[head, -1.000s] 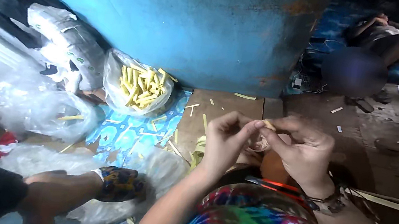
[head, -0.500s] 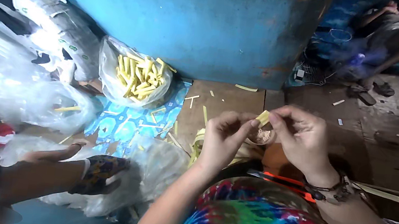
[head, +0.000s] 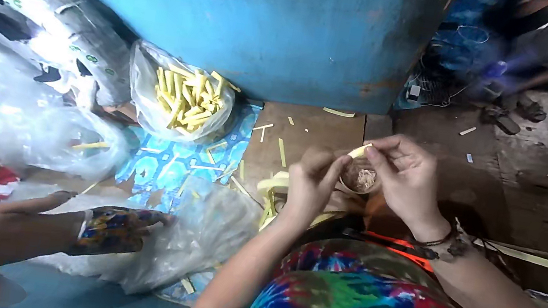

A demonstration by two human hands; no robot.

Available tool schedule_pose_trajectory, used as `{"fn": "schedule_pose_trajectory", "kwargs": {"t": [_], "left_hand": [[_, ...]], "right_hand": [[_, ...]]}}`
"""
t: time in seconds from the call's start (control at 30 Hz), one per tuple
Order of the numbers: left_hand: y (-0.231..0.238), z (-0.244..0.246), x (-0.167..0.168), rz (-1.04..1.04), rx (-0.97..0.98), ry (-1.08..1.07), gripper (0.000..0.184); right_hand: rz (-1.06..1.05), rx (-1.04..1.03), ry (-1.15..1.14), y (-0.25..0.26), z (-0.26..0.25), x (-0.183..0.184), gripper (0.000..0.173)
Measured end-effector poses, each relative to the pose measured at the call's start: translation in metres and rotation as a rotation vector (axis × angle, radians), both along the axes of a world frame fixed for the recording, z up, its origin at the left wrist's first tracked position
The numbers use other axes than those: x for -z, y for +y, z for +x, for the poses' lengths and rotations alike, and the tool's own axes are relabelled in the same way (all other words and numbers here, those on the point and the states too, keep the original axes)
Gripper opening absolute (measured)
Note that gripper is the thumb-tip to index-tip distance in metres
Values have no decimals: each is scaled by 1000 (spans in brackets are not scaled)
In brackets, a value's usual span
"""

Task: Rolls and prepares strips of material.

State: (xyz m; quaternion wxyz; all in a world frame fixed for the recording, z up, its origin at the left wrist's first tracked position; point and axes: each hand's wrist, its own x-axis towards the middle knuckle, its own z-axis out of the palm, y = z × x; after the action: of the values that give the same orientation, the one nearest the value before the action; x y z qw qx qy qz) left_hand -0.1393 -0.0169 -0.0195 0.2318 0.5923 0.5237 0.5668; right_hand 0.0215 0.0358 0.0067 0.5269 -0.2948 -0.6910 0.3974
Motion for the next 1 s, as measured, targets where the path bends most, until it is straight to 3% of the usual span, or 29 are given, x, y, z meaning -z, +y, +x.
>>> {"fn": "schedule_pose_trajectory", "kwargs": {"t": [0.1, 0.17, 0.23, 0.3, 0.37, 0.43, 0.5, 0.57, 0.63, 0.7, 0.83, 0.93, 1.0], "left_hand": [[-1, -1, -12, -173, 16, -322, 15], [-10, 1, -19, -172, 63, -403, 17], [-19, 0, -27, -181, 203, -463, 20], [-21, -3, -29, -182, 278, -410, 26], [-19, -5, -25, -137, 236, -267, 20], [-16, -4, -17, -86, 110, -181, 10], [-16, -3, -14, -119, 50, -339, 8], [-25, 0, -25, -231, 150, -666, 14], [-32, 0, -32, -346, 356, -977, 17], [-32, 1, -25, -458, 532, -1061, 9], [-23, 1, -16, -429, 457, -846, 3], [-26, -3, -21, -217, 361, -439, 19], [-30, -4, -25, -50, 328, -176, 19]], "right_hand": [[626, 105, -251, 0, 2, 10, 13], [873, 62, -323, 6, 7, 16, 14], [811, -24, -246, 10, 11, 17, 13], [529, -107, -116, 9, 14, 9, 13], [290, -98, -91, 7, 13, 0, 17], [331, -25, -144, 3, 11, -2, 17], [620, 24, -185, -2, 10, 4, 12], [791, -39, -135, -5, 10, 13, 9], [759, -113, -44, -12, 10, 18, 9], [702, -152, -5, -17, 9, 19, 12], [489, -130, 71, -18, 8, 12, 5], [237, -110, 79, -20, 14, -2, 18], [-37, -179, 90, -15, 17, -9, 22]]}}
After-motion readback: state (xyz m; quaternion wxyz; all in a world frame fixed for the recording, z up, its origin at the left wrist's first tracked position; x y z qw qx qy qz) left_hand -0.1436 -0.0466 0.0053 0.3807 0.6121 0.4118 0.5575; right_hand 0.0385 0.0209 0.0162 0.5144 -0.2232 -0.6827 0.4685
